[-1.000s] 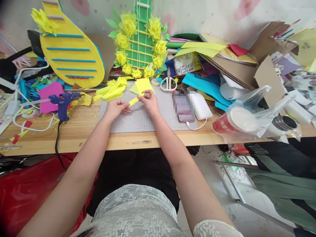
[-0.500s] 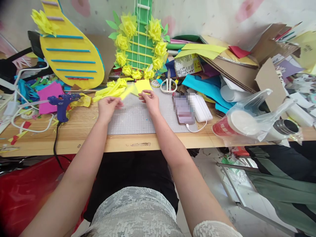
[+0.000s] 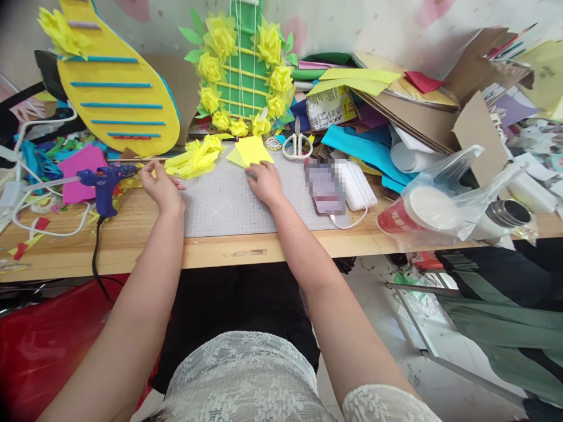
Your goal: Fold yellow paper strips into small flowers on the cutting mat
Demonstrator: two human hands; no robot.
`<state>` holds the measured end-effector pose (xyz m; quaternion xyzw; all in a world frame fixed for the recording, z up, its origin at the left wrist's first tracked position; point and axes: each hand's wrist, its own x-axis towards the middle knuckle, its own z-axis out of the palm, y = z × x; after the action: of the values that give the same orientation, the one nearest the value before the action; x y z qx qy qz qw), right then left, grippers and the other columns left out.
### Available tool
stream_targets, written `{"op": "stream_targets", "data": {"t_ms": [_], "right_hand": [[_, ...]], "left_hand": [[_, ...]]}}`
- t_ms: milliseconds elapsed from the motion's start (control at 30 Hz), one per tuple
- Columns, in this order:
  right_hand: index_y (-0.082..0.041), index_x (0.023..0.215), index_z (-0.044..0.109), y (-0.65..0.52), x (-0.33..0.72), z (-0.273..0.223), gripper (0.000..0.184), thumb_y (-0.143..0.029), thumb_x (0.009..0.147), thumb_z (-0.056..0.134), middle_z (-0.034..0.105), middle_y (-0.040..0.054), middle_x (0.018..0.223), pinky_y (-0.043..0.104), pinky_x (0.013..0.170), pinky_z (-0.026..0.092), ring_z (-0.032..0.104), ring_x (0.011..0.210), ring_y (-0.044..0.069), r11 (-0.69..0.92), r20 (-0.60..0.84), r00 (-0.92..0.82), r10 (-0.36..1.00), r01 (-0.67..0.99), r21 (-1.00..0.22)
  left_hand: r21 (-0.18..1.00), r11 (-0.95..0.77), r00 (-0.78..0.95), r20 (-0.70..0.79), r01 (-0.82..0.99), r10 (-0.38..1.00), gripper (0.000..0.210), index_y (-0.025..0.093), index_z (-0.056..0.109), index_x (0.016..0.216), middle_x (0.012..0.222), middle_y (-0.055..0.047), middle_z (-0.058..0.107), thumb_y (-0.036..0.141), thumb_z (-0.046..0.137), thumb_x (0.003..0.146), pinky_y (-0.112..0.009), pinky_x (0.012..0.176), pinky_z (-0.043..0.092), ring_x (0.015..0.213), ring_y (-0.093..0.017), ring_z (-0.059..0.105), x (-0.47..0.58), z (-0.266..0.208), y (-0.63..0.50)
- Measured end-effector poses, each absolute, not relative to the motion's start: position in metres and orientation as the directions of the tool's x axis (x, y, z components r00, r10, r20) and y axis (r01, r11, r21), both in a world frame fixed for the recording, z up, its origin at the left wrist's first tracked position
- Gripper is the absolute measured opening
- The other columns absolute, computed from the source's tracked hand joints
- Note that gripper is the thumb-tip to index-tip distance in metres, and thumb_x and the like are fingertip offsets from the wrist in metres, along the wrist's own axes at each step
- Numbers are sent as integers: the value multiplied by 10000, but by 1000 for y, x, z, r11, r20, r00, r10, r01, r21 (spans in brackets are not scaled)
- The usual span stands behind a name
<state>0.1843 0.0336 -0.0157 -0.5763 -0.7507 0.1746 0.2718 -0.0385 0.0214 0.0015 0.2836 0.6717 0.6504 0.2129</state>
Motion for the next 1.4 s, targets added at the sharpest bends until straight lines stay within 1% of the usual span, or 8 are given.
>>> {"op": "stream_targets", "data": {"t_ms": [100, 233, 367, 467, 667, 900, 1067, 1400], "right_hand": [[-188, 1141, 660, 35, 183, -12, 384, -121, 784, 534, 684, 87, 1165, 457, 1048, 375, 537, 1181, 268, 233, 208, -136, 969, 788, -570], [-189, 1121, 639, 35, 181, -9, 401, -73, 791, 442, 732, 61, 1018, 435, 1000, 386, 603, 1050, 242, 201, 226, -80, 971, 788, -581], [-188, 1105, 633, 33, 183, -7, 373, -91, 804, 436, 735, 53, 1000, 418, 982, 383, 611, 1018, 225, 193, 228, -70, 971, 794, -577], [-194, 1149, 621, 31, 184, -5, 364, -150, 807, 503, 708, 66, 1113, 425, 979, 391, 596, 1060, 239, 232, 235, -117, 965, 799, -555], [-192, 1095, 655, 27, 180, -3, 328, -130, 804, 515, 727, 71, 1042, 441, 964, 417, 592, 1066, 256, 215, 187, -133, 973, 809, -548], [-190, 989, 668, 21, 190, -2, 232, -223, 784, 566, 727, 29, 917, 349, 869, 463, 629, 866, 171, 280, 135, -287, 948, 557, -782], [-192, 1137, 621, 17, 206, 5, 527, -348, 648, 739, 705, 59, 1034, 342, 860, 457, 597, 924, 189, 338, 93, -438, 894, 524, -782], [-159, 1075, 605, 22, 195, -2, 357, -252, 732, 626, 629, 8, 821, 298, 732, 439, 545, 721, 145, 152, 64, -161, 985, 627, -764]], "left_hand": [[956, -95, -635, 257, 278, 728, 177, 202, 476, 1075, 645, 70, 529, 244, 366, 944, -157, 445, 421, 393, -33, 460, -30, -2, 12], [876, -148, -210, 268, 459, 940, 161, 197, 581, 1009, 735, 5, 671, 233, 535, 859, -236, 698, 543, 654, -111, 663, -10, -12, 2], [798, -215, -114, 333, 563, 936, 352, 223, 557, 1177, 1125, -65, 708, 177, 546, 829, -363, 971, 500, 1046, -187, 657, -12, -23, 10], [783, -263, -112, 387, 564, 915, 445, 235, 525, 1228, 1219, -68, 670, 105, 519, 803, -391, 1063, 442, 1194, -193, 591, -22, -29, 18], [704, -318, -68, 461, 636, 885, 592, 224, 497, 1261, 1238, -72, 641, 29, 515, 703, -349, 1032, 463, 1185, -185, 579, -21, -22, 12], [570, -356, 206, 312, 740, 927, 580, 224, 533, 1279, 1178, -59, 673, 92, 584, 717, -408, 1086, 387, 1190, -228, 546, -8, 0, -3], [593, -261, 161, 216, 762, 963, 422, 216, 620, 1179, 960, -44, 728, 153, 600, 762, -393, 980, 444, 1013, -227, 618, -7, -2, 0], [643, -160, 18, 221, 749, 975, 498, 152, 564, 1261, 917, -68, 694, 204, 636, 770, -382, 938, 446, 934, -218, 619, -6, -8, 5]]}}
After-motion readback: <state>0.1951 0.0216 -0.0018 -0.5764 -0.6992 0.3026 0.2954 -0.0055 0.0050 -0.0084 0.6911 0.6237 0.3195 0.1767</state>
